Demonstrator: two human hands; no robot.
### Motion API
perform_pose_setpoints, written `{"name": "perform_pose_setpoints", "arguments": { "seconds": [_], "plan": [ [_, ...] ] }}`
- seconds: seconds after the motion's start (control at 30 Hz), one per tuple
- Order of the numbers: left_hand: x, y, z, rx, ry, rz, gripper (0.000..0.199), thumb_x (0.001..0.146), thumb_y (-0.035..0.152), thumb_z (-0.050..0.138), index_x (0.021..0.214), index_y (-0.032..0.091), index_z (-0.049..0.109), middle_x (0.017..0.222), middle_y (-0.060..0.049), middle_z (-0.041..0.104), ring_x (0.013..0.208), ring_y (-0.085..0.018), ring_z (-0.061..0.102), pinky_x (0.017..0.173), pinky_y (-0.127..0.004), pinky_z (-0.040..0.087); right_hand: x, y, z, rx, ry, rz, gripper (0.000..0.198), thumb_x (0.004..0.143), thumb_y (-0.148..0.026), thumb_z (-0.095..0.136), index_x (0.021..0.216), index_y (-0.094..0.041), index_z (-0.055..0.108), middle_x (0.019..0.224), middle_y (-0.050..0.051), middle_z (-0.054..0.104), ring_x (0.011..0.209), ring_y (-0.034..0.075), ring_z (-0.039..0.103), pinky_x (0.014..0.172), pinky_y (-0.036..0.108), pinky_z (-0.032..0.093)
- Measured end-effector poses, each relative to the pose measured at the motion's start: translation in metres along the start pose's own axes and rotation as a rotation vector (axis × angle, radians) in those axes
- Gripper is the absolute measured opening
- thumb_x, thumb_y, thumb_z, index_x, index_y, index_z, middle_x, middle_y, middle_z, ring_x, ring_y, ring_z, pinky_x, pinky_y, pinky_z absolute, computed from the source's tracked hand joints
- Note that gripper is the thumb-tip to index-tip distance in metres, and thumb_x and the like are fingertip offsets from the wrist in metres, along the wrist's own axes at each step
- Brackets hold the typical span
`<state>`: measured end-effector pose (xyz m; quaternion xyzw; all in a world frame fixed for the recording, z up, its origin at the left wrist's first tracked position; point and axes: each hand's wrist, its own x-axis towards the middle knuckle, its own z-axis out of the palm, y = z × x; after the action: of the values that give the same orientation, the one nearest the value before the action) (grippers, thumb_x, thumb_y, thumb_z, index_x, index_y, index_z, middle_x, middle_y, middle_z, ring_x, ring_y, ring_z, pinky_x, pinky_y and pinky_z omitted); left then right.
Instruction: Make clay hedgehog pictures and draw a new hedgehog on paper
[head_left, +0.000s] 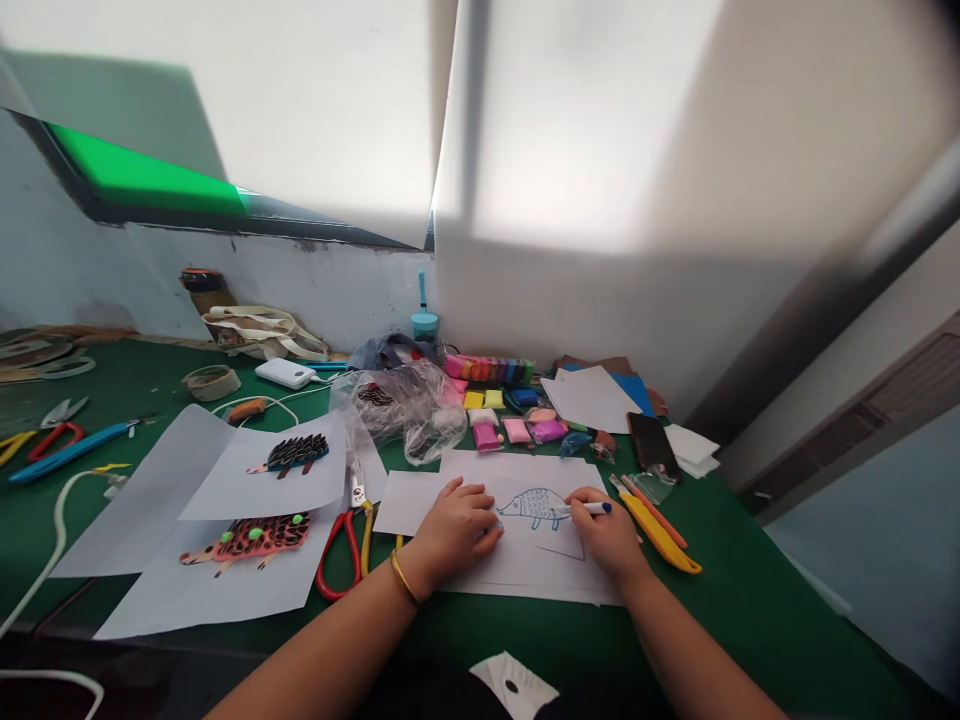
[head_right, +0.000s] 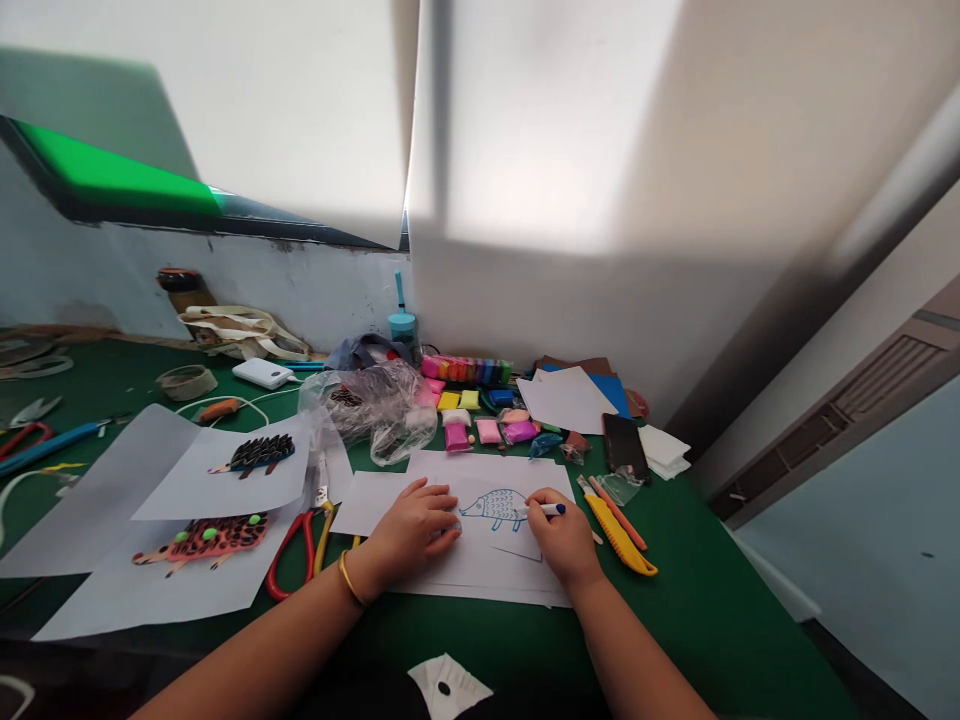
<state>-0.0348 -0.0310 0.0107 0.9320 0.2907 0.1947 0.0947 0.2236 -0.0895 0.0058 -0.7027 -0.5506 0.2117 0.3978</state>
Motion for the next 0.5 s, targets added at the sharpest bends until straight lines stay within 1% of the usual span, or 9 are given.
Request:
{"name": "perform_pose_setpoints", "arguments": {
  "seconds": [0.13,0.3,0.5],
  "plan": [
    [0.0001,0.0005,-0.0017,0.004,-0.006,0.006,0.011,0.087,0.029,0.059,0.083,0.025,0.067,0.095,-0.001,0.068,0.105,-0.021,0.057,0.106,-0.045,0.029,-0.0005,0.0028,0.0006,0.010,0.002,0.000,0.022,0.080,-0.035,0.047,0.076,-0.022,0.064,0.078,0.002,0.068,0.078,0.022,0.061,0.067,0.030,0.044],
    [0.0002,0.0008,-0.0024,0.007,-0.001,0.008,0.012,0.087,0.029,0.058,0.083,0.024,0.068,0.095,-0.002,0.067,0.104,-0.020,0.057,0.107,-0.045,0.028,0.0008,0.0043,0.0018,0.031,0.040,-0.029,0.025,0.081,-0.037,0.047,0.079,-0.021,0.065,0.081,0.003,0.069,0.081,0.022,0.062,0.071,0.030,0.045],
    [-0.0001,-0.0002,-0.0008,0.020,0.006,0.014,0.012,0.087,0.029,0.057,0.084,0.025,0.068,0.093,-0.001,0.067,0.103,-0.020,0.057,0.107,-0.045,0.028,0.0012,0.0007,0.0020,0.001,0.005,-0.022,0.026,0.081,-0.039,0.047,0.081,-0.022,0.067,0.085,0.004,0.070,0.085,0.023,0.062,0.073,0.030,0.045]
  ]
}}
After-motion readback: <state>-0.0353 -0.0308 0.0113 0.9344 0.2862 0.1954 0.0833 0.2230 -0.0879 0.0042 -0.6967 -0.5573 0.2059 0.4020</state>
